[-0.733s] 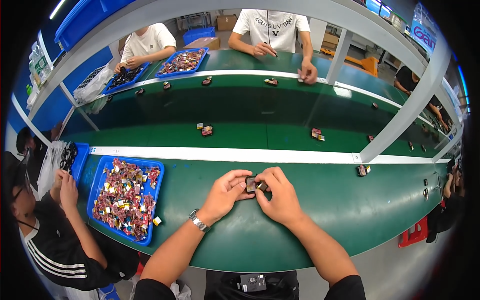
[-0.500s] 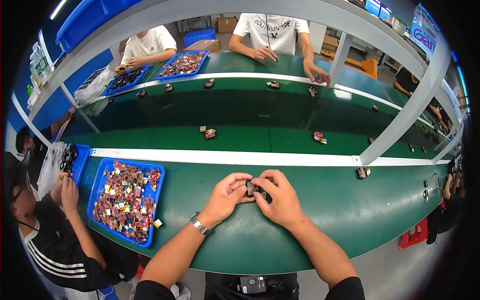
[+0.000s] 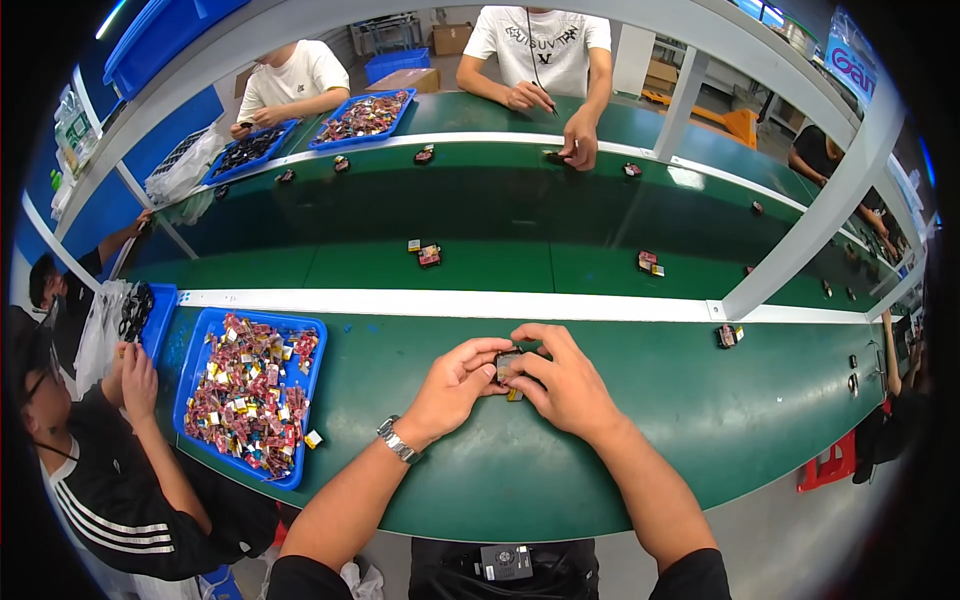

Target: Assembling small electronic parts or components on a factory conveyor line.

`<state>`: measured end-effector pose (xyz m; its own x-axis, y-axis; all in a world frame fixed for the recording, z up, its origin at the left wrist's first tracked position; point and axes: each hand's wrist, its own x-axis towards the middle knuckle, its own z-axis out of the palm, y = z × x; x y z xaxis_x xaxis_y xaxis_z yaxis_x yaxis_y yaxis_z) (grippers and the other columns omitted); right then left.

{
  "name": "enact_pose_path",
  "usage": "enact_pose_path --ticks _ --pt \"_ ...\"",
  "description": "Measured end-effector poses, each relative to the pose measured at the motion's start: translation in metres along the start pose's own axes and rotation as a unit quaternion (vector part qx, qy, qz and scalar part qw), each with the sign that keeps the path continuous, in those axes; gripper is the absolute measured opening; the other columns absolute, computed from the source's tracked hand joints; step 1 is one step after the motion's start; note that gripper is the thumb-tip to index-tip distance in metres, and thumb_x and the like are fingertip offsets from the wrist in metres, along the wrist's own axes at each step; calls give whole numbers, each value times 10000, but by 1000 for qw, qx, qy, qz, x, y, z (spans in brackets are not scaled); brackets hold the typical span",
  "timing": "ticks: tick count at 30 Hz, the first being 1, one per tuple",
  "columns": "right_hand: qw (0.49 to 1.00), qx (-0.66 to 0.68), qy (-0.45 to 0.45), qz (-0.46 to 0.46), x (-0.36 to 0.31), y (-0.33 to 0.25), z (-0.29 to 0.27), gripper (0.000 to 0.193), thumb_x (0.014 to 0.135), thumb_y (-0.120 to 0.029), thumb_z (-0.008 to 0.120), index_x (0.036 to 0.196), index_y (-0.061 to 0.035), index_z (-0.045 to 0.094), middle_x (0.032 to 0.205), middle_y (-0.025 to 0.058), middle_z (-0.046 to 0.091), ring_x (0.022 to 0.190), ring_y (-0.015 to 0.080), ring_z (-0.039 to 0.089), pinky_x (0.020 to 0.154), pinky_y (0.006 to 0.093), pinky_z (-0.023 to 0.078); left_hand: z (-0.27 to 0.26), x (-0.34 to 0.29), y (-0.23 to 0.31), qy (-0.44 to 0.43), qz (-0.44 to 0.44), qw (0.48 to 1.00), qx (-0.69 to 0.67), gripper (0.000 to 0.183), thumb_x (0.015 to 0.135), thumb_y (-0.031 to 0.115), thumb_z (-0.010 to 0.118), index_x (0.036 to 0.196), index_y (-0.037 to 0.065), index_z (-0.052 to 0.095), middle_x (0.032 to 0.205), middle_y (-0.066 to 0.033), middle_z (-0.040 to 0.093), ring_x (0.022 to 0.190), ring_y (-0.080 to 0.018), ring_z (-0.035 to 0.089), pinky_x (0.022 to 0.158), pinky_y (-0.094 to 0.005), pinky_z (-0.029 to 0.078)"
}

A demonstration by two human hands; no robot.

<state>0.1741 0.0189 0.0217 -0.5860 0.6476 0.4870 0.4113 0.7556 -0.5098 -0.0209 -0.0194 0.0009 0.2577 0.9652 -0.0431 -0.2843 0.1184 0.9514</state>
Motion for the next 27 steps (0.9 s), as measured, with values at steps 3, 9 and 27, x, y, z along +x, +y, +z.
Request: enact_pose_path --ticks 3,9,27 --pt "1000 20 0 16 -2 2 3 170 776 -64 743 934 -92 688 1209 77 573 1100 277 556 866 380 514 0 0 2 -4 4 1000 20 327 1002 19 422 1325 -3 470 1307 -132 563 1130 -202 603 962 -337 531" --pt "996 69 6 54 -3 0 3 124 808 -79 714 929 -83 688 1227 75 576 1111 282 555 878 369 511 -1 -2 3 -32 10 999 17 382 954 -16 510 1333 4 465 1320 -128 549 1139 -184 593 962 -325 525" --pt "994 87 35 56 -5 -4 8 158 779 -43 739 933 -66 714 1176 89 606 1064 263 573 850 349 512 -4 0 1 -24 -12 1000 17 313 978 23 493 1291 13 487 1296 -103 568 1117 -152 591 935 -304 521"
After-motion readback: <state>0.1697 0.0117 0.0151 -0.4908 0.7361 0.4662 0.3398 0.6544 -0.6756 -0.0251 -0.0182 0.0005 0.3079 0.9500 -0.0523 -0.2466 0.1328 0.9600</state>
